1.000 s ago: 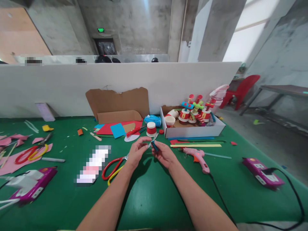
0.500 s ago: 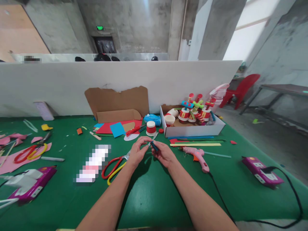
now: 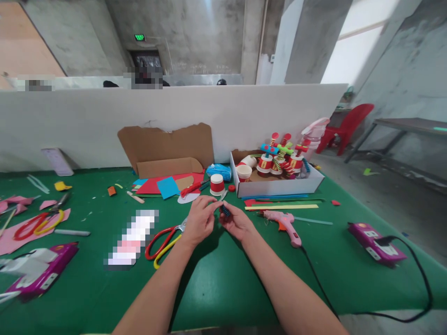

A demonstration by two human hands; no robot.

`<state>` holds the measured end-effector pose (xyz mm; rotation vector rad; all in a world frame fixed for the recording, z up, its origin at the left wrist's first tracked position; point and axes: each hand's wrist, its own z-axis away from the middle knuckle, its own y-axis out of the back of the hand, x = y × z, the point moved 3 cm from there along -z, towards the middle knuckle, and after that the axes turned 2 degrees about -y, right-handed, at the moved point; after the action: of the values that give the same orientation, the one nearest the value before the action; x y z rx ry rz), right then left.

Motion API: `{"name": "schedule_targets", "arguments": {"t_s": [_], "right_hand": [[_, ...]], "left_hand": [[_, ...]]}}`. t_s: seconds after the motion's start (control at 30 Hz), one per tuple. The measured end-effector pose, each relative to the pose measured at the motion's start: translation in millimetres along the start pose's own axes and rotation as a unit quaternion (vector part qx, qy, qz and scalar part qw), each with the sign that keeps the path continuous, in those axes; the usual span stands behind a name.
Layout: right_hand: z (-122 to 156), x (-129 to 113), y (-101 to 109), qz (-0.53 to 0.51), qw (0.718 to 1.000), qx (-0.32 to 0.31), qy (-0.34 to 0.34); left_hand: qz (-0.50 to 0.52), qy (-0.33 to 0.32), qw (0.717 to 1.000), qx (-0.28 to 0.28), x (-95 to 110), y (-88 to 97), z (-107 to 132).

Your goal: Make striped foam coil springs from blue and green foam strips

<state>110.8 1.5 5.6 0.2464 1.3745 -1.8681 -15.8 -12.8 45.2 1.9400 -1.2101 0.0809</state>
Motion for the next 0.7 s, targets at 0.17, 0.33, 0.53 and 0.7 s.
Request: {"name": "schedule_targets", "arguments": {"t_s": [0.17, 0.33, 0.53, 0.7], "right_hand": [[4.6, -2.2, -7.0, 0.023, 0.998, -0.054, 0.031], [8.0, -7.3, -12.6, 0.069, 0.988, -0.069, 0.118], [9.2, -11.7, -14.9, 0.11, 0.976, -0.07, 0.172], [8.7, -12.3, -13.6, 0.118, 0.978, -0.051, 0.162]], "left_hand": [[0.042, 0.071, 0.991, 0.101, -2.0, 10.0, -1.6], [0.13, 0.202, 0.95, 0.199, -16.6, 10.7, 0.2], [0.267, 0.317, 0.887, 0.205, -29.0, 5.6, 1.0], [0.282, 0.272, 0.904, 0.173, -19.8, 9.0, -3.4]]}}
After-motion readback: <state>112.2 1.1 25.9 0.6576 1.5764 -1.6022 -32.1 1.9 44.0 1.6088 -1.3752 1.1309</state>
